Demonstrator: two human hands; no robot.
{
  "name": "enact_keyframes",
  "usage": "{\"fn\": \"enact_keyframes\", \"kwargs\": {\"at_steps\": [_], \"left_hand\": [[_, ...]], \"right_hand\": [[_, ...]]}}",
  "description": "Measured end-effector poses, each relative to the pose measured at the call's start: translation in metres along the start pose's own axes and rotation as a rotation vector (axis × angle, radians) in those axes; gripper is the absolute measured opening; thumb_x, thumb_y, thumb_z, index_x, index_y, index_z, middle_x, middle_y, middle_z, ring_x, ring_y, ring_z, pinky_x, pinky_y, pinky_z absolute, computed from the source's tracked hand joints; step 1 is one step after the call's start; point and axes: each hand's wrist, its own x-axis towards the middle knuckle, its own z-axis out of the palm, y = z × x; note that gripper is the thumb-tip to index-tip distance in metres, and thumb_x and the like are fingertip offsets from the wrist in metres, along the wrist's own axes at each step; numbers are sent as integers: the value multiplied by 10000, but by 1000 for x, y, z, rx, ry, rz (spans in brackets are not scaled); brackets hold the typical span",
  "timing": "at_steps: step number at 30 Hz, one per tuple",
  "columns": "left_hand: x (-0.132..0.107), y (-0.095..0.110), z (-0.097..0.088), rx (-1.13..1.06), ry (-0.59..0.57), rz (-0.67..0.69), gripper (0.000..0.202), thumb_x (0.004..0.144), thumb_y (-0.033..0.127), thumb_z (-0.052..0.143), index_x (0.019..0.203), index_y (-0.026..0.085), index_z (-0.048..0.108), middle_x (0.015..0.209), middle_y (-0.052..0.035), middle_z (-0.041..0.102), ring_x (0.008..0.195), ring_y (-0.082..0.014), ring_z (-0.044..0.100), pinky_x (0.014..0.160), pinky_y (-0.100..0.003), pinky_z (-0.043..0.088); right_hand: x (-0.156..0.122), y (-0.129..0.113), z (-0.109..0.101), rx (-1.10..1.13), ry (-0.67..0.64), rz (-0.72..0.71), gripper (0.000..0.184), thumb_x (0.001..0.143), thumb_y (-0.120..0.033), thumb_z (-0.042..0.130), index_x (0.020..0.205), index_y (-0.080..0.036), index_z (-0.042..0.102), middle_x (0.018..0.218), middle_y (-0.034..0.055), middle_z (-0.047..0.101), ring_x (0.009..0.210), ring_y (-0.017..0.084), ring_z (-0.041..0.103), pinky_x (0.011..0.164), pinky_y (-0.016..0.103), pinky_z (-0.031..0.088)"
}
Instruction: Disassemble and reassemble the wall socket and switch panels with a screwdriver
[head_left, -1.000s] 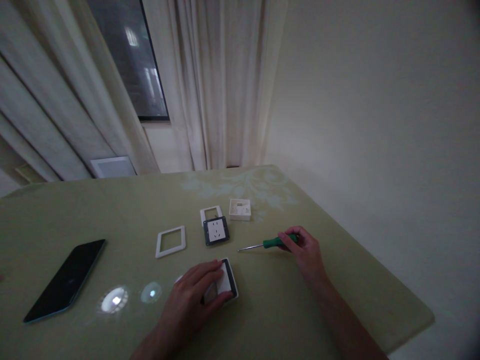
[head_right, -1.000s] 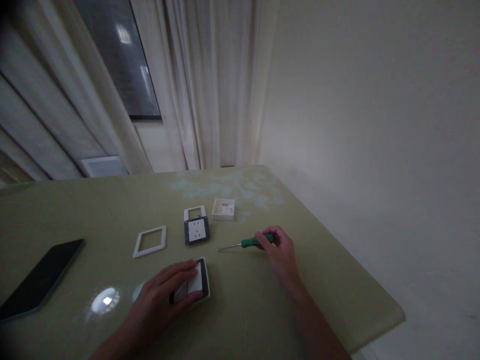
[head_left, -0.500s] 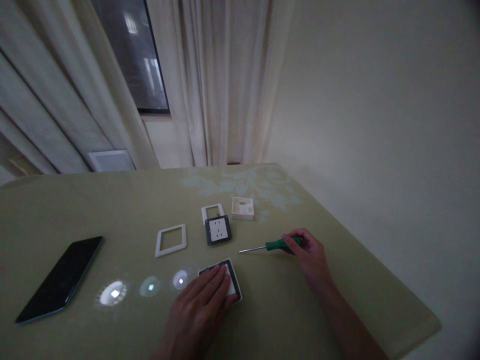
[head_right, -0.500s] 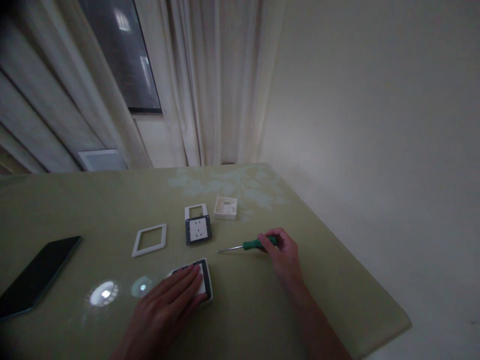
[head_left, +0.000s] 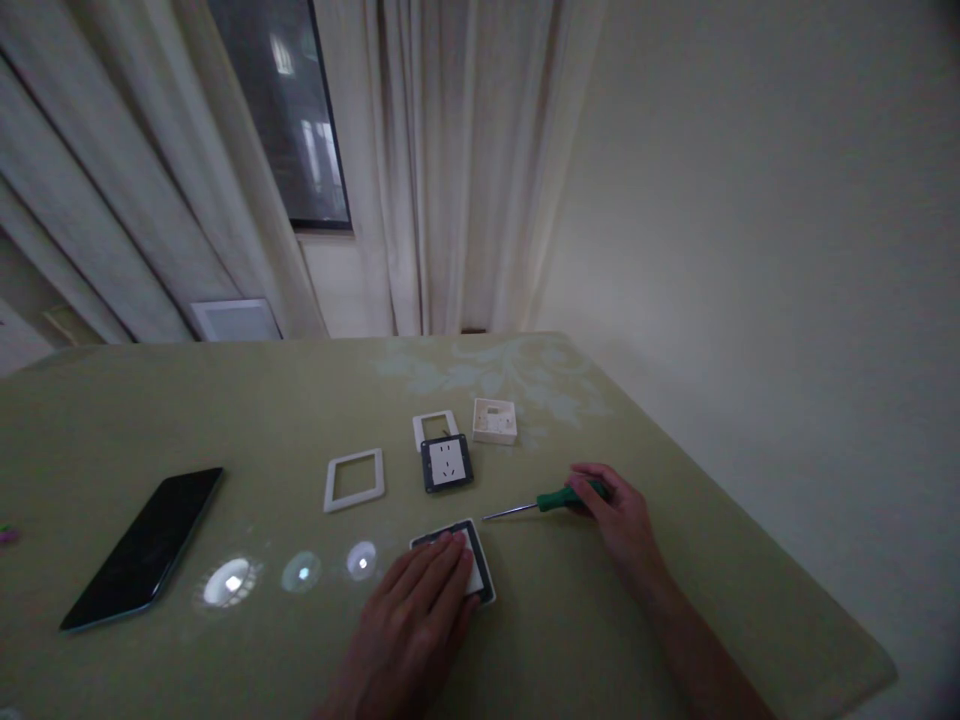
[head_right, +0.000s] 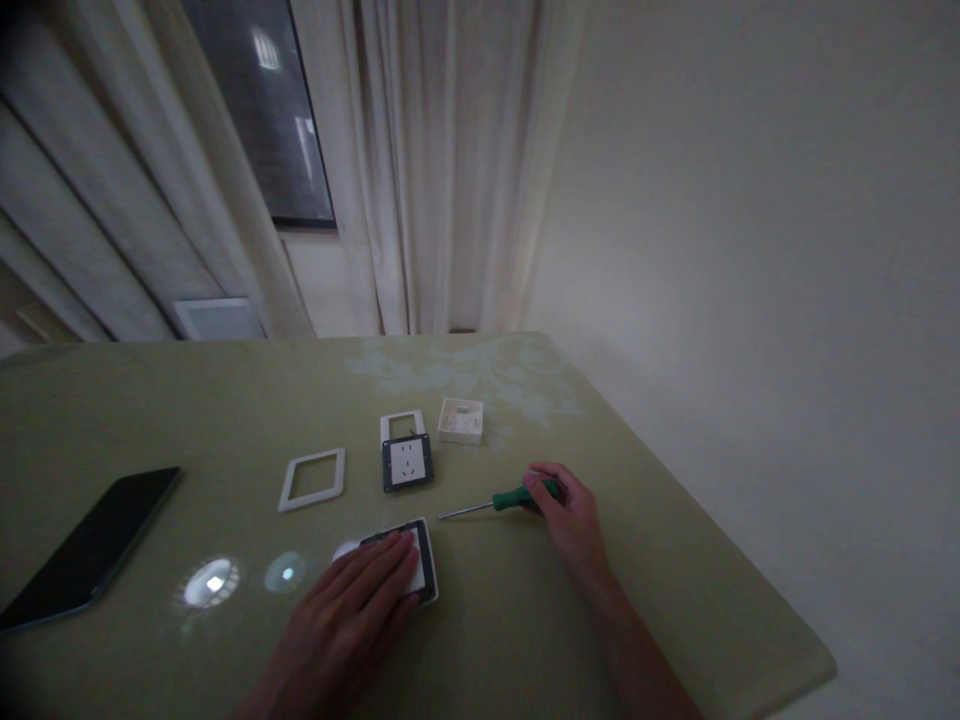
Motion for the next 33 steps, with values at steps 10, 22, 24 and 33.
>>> {"fn": "enact_keyframes", "kwargs": {"at_steps": [10,22,24,33], "left_hand": [[38,-17,-9,-264,-253,-179,198,993,311,764,1182,259,741,1246,-86,804,1107,-316,773,957,-491,669],[22,-27,-7,-590,-237,-404,594,794,281,956,1343,268,730,1347,-103,768,1238,-326,741,1084,-496,620],[20,-29,-10,-626,-261,-399,591,776,276,975,1325,279,756,1352,-101,776,1243,-329,748,1090,-503,620],[10,-20,-11,-520,-269,-367,415,908,430,860,1296,300,794,1400,-100,778,1269,-344,744,1072,-517,641]], "right_hand": [[2,-6,-8,-131,65,-71,488,730,-712,823,679,-230,772,662,48,719,657,246,648,599,328,496],[-9,-36,24,328,-230,157,598,687,-744,894,938,-211,791,788,50,771,496,121,571,406,232,453],[-14,-49,42,389,-358,186,543,700,-627,954,1015,-205,819,873,49,792,542,104,612,454,204,494],[-15,-34,96,636,-528,315,516,692,-540,1012,1031,-216,798,881,-1,779,634,82,684,597,168,582]]}}
